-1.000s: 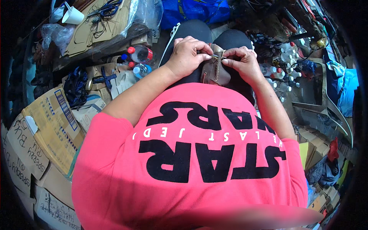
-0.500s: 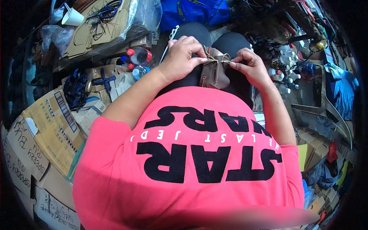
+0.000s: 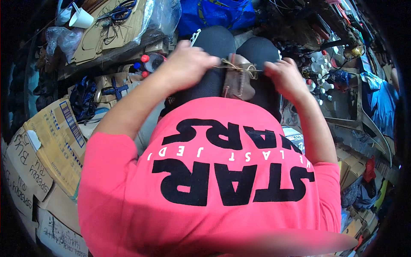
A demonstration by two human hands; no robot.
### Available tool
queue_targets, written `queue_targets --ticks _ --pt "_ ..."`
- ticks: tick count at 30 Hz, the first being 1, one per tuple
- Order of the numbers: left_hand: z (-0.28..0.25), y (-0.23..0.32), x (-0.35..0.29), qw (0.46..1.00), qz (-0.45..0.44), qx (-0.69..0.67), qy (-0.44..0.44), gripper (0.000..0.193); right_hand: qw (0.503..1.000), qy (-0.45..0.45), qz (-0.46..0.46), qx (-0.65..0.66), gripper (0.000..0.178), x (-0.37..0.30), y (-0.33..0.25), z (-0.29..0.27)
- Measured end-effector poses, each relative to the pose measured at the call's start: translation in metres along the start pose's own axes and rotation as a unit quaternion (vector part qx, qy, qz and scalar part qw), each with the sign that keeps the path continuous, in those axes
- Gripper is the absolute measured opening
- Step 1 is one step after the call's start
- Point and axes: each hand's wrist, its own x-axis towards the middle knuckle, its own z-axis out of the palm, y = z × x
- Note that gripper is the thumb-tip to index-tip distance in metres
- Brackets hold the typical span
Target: Hand stitching a leather shoe upper component using a needle and thread.
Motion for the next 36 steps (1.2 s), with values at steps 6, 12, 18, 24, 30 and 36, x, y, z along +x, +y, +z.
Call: queue_targets --ticks 6,12,18,24,30,36 --pt "-0.012 -0.059 -0.052 0.798 -0.199 -0.540 0.177 0.005 0.747 0.162 0.203 0.612 0.011 -0.040 0.056 0.006" --pt "-0.030 -0.010 0.015 0.429 -0.002 -0.874 0.229 0.015 0.416 0.180 0.038 0.890 0.028 0.019 0.001 0.002" --pt "0.011 -0.073 -0.022 0.496 -0.081 -0.837 0.218 0.016 0.656 0.263 0.229 0.670 0.022 -0.021 0.016 -0.009" --pt "0.026 -0.063 -0.008 0.614 -0.148 -0.741 0.229 0.014 0.659 0.221 0.239 0.678 0.014 -0.038 0.030 0.014" --pt "0.017 -0.034 0.052 0.940 0.055 -0.326 0.081 0.036 0.915 0.132 0.100 0.367 0.019 -0.012 -0.017 -0.003" --pt "0.006 -0.017 0.077 0.963 0.053 -0.261 -0.050 0.032 0.969 0.141 0.051 0.194 0.012 0.000 -0.026 0.004"
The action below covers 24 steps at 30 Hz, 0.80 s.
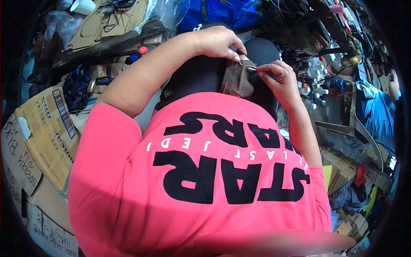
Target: Hand stitching a leather shoe upper component using a needle and thread.
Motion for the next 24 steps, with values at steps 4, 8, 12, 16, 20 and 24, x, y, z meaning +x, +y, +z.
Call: queue_targets --ticks 4,8,12,16,20,24 --pt "-0.004 0.004 0.000 1.000 -0.011 -0.011 -0.010 0.033 0.999 0.014 0.014 0.040 0.012 0.005 -0.001 0.001" --pt "-0.004 0.007 0.000 1.000 -0.026 -0.006 -0.010 0.034 0.999 -0.009 0.022 0.039 0.012 0.010 -0.001 0.000" --pt "0.001 -0.001 0.002 1.000 0.004 -0.023 0.013 0.034 0.998 -0.049 0.001 -0.027 0.013 0.017 -0.003 -0.006" --pt "0.001 -0.001 0.007 0.999 -0.010 -0.036 -0.010 0.033 0.993 -0.061 -0.075 -0.072 0.013 0.027 -0.004 -0.011" --pt "0.007 -0.004 0.011 0.998 0.016 -0.054 0.004 0.032 0.986 -0.120 0.052 0.108 0.014 0.027 0.011 -0.005" --pt "0.009 -0.003 0.013 0.997 0.004 -0.079 -0.008 0.031 0.979 -0.135 0.063 0.142 0.013 0.029 0.022 0.001"
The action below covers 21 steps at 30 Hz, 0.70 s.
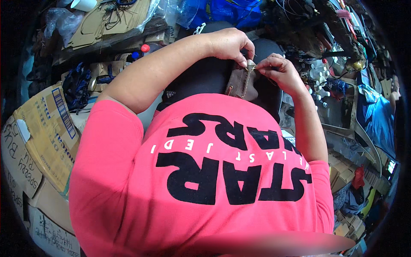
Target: Hand stitching a leather shoe upper component using a needle and thread.
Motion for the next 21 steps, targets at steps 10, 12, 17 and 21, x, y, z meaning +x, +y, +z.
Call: queue_targets --ticks 10,12,17,21 --pt "0.015 -0.006 -0.001 0.997 0.025 -0.071 0.034 0.024 0.998 0.024 -0.050 -0.005 0.009 0.000 0.014 0.010" --pt "0.017 -0.009 0.001 0.994 0.030 -0.101 0.026 0.023 0.999 0.021 -0.045 -0.008 0.009 0.001 0.016 0.010" --pt "0.015 -0.010 0.005 0.995 0.042 -0.090 0.022 0.021 0.991 0.048 -0.056 -0.114 0.008 0.001 0.000 0.020" --pt "0.011 -0.001 -0.005 0.997 -0.001 -0.081 -0.002 0.023 0.986 0.097 -0.082 -0.109 0.012 -0.010 -0.004 0.021"
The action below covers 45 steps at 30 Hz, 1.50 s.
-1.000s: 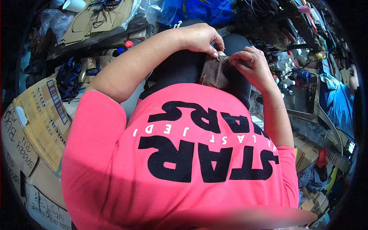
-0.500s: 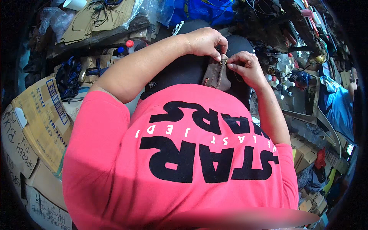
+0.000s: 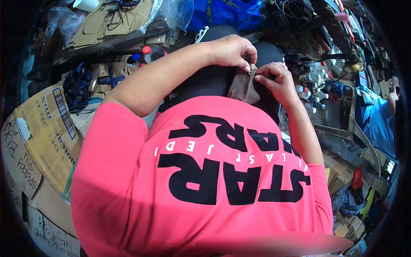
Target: Hand stitching a leather shoe upper component using a needle and thread.
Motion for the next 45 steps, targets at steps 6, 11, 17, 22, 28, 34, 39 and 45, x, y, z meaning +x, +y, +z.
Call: queue_targets --ticks 6,11,17,22,28,34,39,45 --pt "-0.010 -0.006 -0.050 0.958 0.047 0.164 0.232 0.033 0.998 0.046 -0.030 -0.032 0.027 -0.027 -0.006 0.009" --pt "0.015 0.016 -0.066 0.954 0.041 0.069 0.289 0.025 1.000 0.001 -0.002 -0.015 0.037 -0.022 0.005 0.006" --pt "0.023 0.014 -0.060 0.956 0.034 0.070 0.283 0.019 0.997 -0.046 0.033 0.056 0.034 -0.001 0.015 -0.004" --pt "0.023 0.014 -0.057 0.958 0.040 0.092 0.270 0.018 0.985 -0.089 0.080 0.123 0.033 0.004 0.019 -0.005" --pt "0.020 0.019 -0.055 0.962 0.045 0.117 0.243 0.014 0.983 -0.086 0.090 0.138 0.033 0.004 0.020 -0.003" --pt "0.027 0.030 -0.047 0.939 0.107 0.211 0.251 0.014 0.990 -0.077 0.059 0.106 0.029 0.003 0.022 -0.004" --pt "0.025 0.008 -0.053 0.953 0.091 0.161 0.242 0.017 0.986 -0.079 0.067 0.130 0.030 -0.001 0.024 -0.003" --pt "0.025 -0.008 -0.051 0.961 0.070 0.122 0.238 0.023 0.984 -0.085 0.068 0.140 0.031 0.001 0.026 -0.002"
